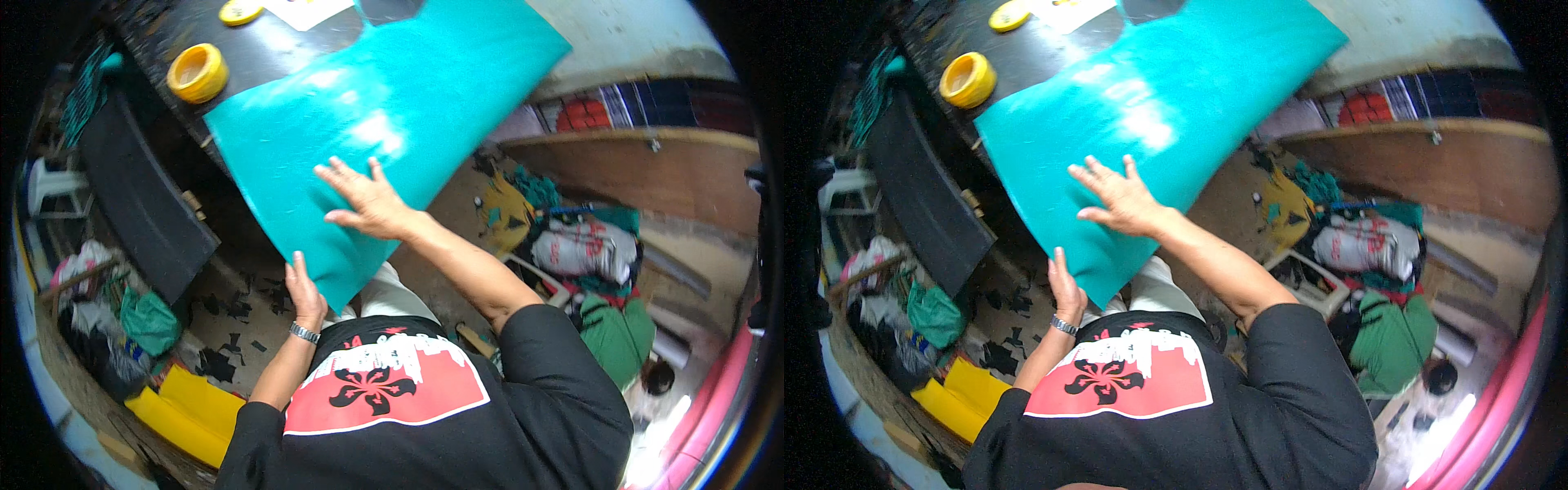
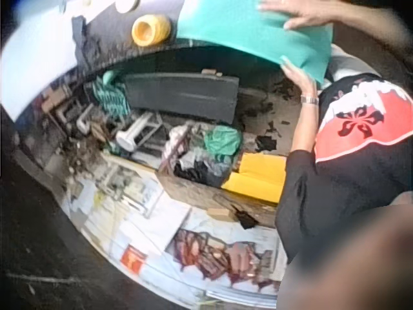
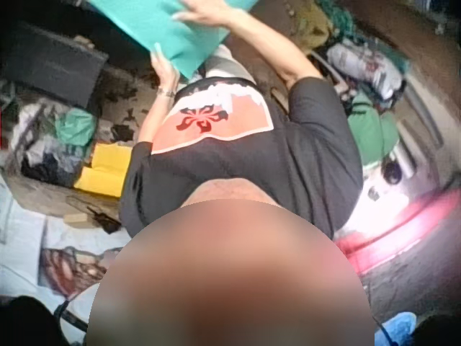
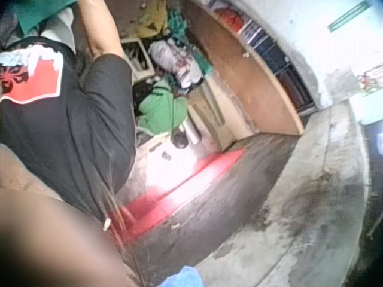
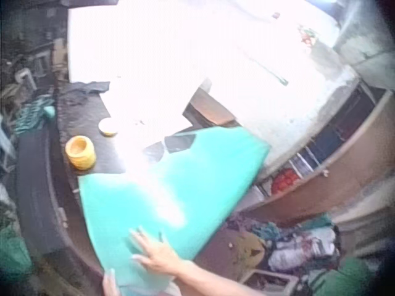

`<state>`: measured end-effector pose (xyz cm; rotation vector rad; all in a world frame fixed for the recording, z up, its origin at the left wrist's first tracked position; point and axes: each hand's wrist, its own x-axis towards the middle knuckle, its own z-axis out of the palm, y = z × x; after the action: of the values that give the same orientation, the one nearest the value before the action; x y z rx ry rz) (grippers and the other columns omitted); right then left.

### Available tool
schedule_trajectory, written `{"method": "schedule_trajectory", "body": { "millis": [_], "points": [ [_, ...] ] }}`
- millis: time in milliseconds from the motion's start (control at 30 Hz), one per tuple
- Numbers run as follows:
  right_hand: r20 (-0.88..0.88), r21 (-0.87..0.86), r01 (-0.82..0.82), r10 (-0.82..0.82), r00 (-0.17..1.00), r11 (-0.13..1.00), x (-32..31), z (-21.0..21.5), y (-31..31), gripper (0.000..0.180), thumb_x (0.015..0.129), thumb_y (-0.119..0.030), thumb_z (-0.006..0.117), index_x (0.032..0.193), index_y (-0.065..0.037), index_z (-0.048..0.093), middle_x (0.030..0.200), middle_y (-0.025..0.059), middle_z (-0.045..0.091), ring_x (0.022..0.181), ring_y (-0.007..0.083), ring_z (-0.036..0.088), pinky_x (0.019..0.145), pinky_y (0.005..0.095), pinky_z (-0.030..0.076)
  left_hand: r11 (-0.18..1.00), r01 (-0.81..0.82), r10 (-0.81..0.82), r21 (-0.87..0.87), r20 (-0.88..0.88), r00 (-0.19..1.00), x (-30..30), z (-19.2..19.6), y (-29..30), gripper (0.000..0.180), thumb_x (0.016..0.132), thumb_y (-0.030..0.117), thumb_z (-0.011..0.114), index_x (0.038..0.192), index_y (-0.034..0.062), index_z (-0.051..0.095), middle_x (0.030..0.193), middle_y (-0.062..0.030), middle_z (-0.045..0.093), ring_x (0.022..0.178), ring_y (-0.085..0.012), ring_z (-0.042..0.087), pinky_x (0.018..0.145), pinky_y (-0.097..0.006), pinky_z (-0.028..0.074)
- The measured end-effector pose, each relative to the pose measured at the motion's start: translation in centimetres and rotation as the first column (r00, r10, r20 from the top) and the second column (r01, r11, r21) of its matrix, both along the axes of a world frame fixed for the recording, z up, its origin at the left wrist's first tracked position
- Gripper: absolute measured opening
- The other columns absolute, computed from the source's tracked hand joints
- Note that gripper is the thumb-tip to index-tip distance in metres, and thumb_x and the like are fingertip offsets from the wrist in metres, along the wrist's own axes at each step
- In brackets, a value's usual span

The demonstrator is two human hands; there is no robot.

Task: The person applies a clear resin from a yellow tub onto a large teal fiberglass panel using their right hand, spreading it evenly across the surface. They repeatedly dip their fingers into the tub and smooth the resin over the panel, occasionally lifting and repositioning the panel to access different areas.

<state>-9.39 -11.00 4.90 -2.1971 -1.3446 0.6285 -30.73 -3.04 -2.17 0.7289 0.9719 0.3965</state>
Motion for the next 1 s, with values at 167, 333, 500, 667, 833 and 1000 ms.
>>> {"method": "schedule_trajectory", "body": {
  "millis": [167, 333, 500, 667, 833, 1000],
  "points": [
    [-0.330, 0.256, 0.187, -0.096, 0.939, 0.949, 5.5, 3.4, 7.4, 0.064, 0.083, -0.028, 0.077, 0.139, -0.012, 0.051, 0.136, 0.0148, 0.054, 0.087, 0.0221, 0.064, 0.087, 0.0375, 0.053, 0.994, 0.082, -0.081, 0.072, -0.022, 0.996, -0.5, -0.4, 1.3, 0.039, 0.096, 0.021, 0.064, 0.126, -0.0005, 0.054, 0.118, -0.0081, 0.064, 0.103, -0.0160, 0.060, 0.092, -0.032, 0.046],
    [0.162, 0.180, 0.009, -0.039, 0.986, 0.984, 10.4, 4.8, 19.6, 0.072, 0.080, -0.033, 0.080, 0.143, -0.023, 0.048, 0.134, 0.0195, 0.052, 0.116, 0.0334, 0.055, 0.096, 0.0428, 0.048, 0.984, 0.100, -0.094, 0.148, -0.043, 0.995, -0.1, -0.5, 1.7, 0.041, 0.090, 0.020, 0.072, 0.122, -0.0004, 0.057, 0.111, -0.0090, 0.066, 0.097, -0.0155, 0.062, 0.087, -0.031, 0.049],
    [0.011, -0.317, -0.092, 0.101, 0.995, 0.944, 10.8, 6.5, 31.7, 0.091, 0.075, -0.031, 0.086, 0.150, -0.015, 0.037, 0.074, 0.0138, 0.069, 0.054, 0.0194, 0.066, 0.046, 0.0295, 0.051, 0.895, 0.216, -0.154, 0.391, -0.184, 0.971, -0.1, -1.1, 1.9, 0.057, 0.088, 0.041, 0.072, 0.121, -0.0028, 0.056, 0.111, -0.0178, 0.068, 0.100, -0.0286, 0.065, 0.089, -0.037, 0.049],
    [0.200, -0.706, -0.077, 0.302, 0.932, 0.704, 8.8, 8.0, 37.5, 0.055, 0.078, -0.024, 0.081, 0.124, -0.003, 0.062, 0.075, 0.0133, 0.068, 0.056, 0.0172, 0.066, 0.049, 0.0271, 0.050, 0.867, 0.309, -0.245, 0.392, -0.206, 0.948, -0.6, -1.9, 1.9, 0.069, 0.090, 0.052, 0.065, 0.131, -0.0007, 0.047, 0.120, -0.0223, 0.062, 0.107, -0.0345, 0.062, 0.092, -0.041, 0.047],
    [0.248, -0.833, 0.012, 0.353, 0.902, 0.553, 8.4, 7.9, 39.2, 0.042, 0.078, -0.026, 0.080, 0.108, 0.001, 0.066, 0.072, 0.0120, 0.067, 0.050, 0.0158, 0.061, 0.048, 0.0266, 0.047, 0.864, 0.302, -0.247, 0.403, -0.183, 0.952, -0.5, -2.1, 1.8, 0.066, 0.091, 0.045, 0.065, 0.132, -0.0026, 0.045, 0.120, -0.0215, 0.061, 0.109, -0.0352, 0.060, 0.093, -0.041, 0.046],
    [0.089, -0.790, -0.005, 0.122, 0.989, 0.613, 11.6, 8.4, 39.9, 0.042, 0.079, -0.036, 0.081, 0.094, 0.001, 0.068, 0.065, 0.0102, 0.063, 0.042, 0.0100, 0.044, 0.042, 0.0252, 0.036, 0.855, 0.278, -0.247, 0.439, -0.127, 0.961, -0.5, -1.2, 2.3, 0.066, 0.093, 0.047, 0.063, 0.132, -0.0024, 0.044, 0.120, -0.0221, 0.060, 0.108, -0.0359, 0.060, 0.092, -0.042, 0.046]
  ]
}}
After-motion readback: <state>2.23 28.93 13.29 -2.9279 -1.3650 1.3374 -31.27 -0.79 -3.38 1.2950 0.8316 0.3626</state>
